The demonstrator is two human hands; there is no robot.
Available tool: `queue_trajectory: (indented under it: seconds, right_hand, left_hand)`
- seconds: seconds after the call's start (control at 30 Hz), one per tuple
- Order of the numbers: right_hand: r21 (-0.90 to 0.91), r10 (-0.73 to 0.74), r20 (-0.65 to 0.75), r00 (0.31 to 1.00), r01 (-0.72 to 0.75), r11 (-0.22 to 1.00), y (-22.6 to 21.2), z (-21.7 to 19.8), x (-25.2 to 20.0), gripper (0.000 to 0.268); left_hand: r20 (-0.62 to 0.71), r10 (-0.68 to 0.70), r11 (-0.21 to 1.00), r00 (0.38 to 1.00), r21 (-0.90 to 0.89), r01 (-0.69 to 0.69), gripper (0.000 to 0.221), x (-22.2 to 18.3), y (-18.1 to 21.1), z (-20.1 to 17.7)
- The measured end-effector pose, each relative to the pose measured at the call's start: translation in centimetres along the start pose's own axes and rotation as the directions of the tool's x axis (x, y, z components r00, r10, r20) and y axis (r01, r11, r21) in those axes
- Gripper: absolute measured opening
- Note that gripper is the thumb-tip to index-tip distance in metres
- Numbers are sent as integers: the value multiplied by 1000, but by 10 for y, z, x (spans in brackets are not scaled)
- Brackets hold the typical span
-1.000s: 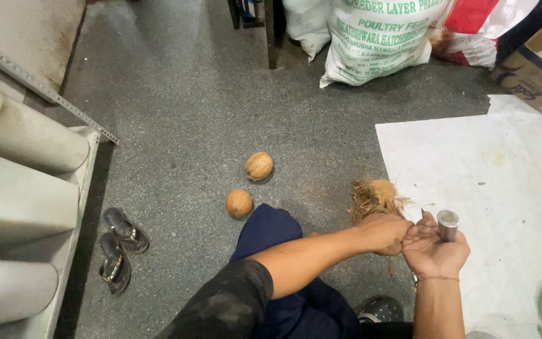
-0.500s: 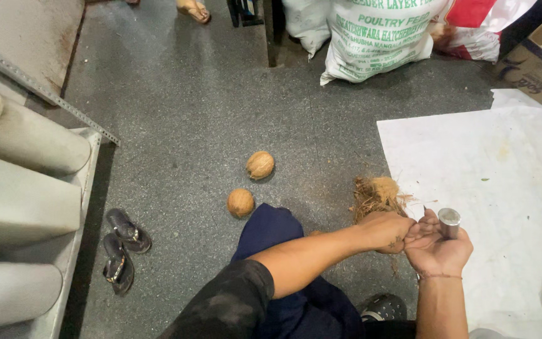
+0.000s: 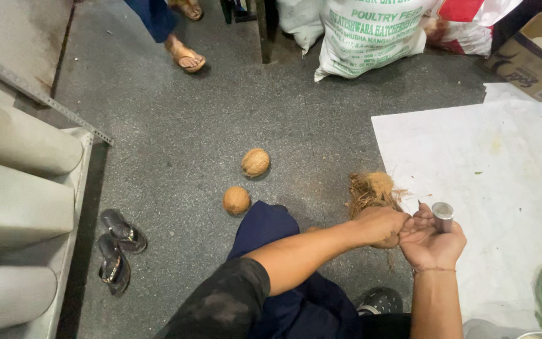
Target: The person sits on the floor and uses a large knife to peel the fibrous husk from several coconuts. They rotate each coconut and scrape away the outer layer, placing the peeled coconuts aside.
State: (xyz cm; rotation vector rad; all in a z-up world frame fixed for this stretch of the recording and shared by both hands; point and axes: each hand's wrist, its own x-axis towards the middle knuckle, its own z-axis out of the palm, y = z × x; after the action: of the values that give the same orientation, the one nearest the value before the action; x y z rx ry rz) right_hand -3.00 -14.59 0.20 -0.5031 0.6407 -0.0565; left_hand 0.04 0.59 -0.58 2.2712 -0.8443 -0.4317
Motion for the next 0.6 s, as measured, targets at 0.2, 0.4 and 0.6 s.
queue_trajectory:
  seconds: [0.2, 0.4, 0.6]
  right_hand:
    - [-3, -18, 6, 1000, 18, 1000, 0, -1, 1, 31]
    - [19, 52, 57, 997, -53, 998, -2, -7, 7, 39]
    - [85, 94, 57, 994, -99, 991, -7, 8, -20, 33]
  left_hand:
    - [-48, 10, 999, 999, -30, -11, 21, -1, 1, 1]
    - [-104, 29, 999, 994, -43, -34, 17, -7, 8, -7]
    - [280, 49, 993, 959, -117, -16, 23, 4, 0, -63]
